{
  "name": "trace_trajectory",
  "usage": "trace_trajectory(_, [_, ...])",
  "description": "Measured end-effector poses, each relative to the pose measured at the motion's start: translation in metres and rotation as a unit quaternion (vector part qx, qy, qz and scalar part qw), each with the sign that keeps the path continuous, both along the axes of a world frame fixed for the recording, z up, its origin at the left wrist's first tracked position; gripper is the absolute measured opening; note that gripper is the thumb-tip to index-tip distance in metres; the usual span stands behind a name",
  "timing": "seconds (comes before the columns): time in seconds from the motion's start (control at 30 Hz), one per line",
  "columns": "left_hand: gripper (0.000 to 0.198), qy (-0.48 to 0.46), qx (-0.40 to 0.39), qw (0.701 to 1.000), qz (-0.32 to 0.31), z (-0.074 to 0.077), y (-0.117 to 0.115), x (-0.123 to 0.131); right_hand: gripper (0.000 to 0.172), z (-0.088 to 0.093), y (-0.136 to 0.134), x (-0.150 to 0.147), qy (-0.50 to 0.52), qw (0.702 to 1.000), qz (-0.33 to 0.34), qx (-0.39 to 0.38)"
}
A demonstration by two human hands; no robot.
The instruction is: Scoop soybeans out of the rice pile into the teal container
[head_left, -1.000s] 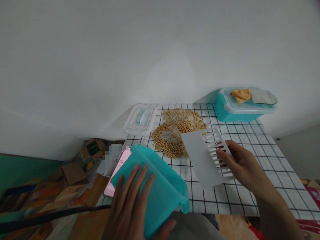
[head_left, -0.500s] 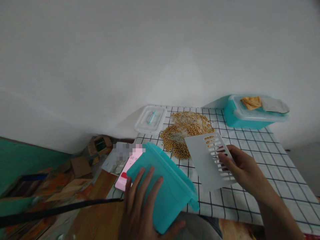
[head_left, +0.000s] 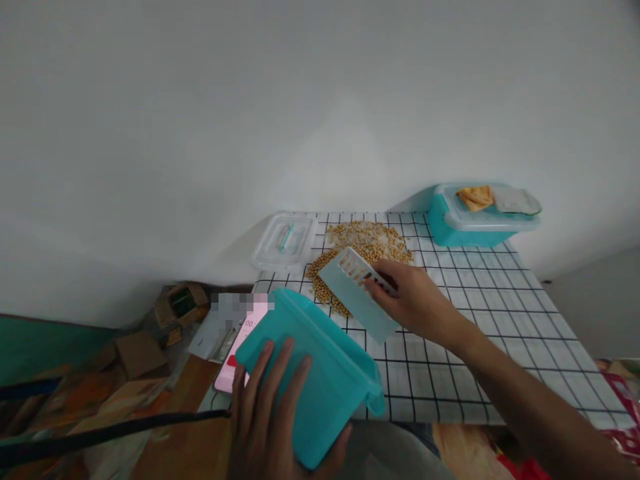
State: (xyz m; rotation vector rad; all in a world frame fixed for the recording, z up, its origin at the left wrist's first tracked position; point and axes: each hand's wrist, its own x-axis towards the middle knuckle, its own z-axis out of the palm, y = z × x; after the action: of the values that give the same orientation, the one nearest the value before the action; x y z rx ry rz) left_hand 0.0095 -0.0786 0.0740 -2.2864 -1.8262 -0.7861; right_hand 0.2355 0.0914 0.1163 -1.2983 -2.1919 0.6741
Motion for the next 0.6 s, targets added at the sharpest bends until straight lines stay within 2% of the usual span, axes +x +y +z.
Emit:
trace_trajectory(0.13, [0.075,-0.004,0.005,1.000,-0.003,-0.001,0.003,0.000,0.015,0.007,0.024,-0.036,-0.047,0.995,0.080,0.034])
trace_trajectory(0.33, [0.077,0.013,0.002,1.000,-0.014,-0.005,0.004,-0.004,0.017,-0.007,0.042,-0.075,-0.068,0.994,0.082,0.038])
trace_trajectory(0.47, [0.079,0.000,-0.001,1.000,-0.018,-0.006,0.004,-0.006,0.017,-0.019,0.039,-0.080,-0.083,0.993,0.080,0.032])
trace_trajectory(0.6, [0.079,-0.004,-0.005,1.000,-0.012,-0.005,0.004,-0.003,0.017,-0.029,0.034,-0.070,-0.084,0.994,0.072,0.026])
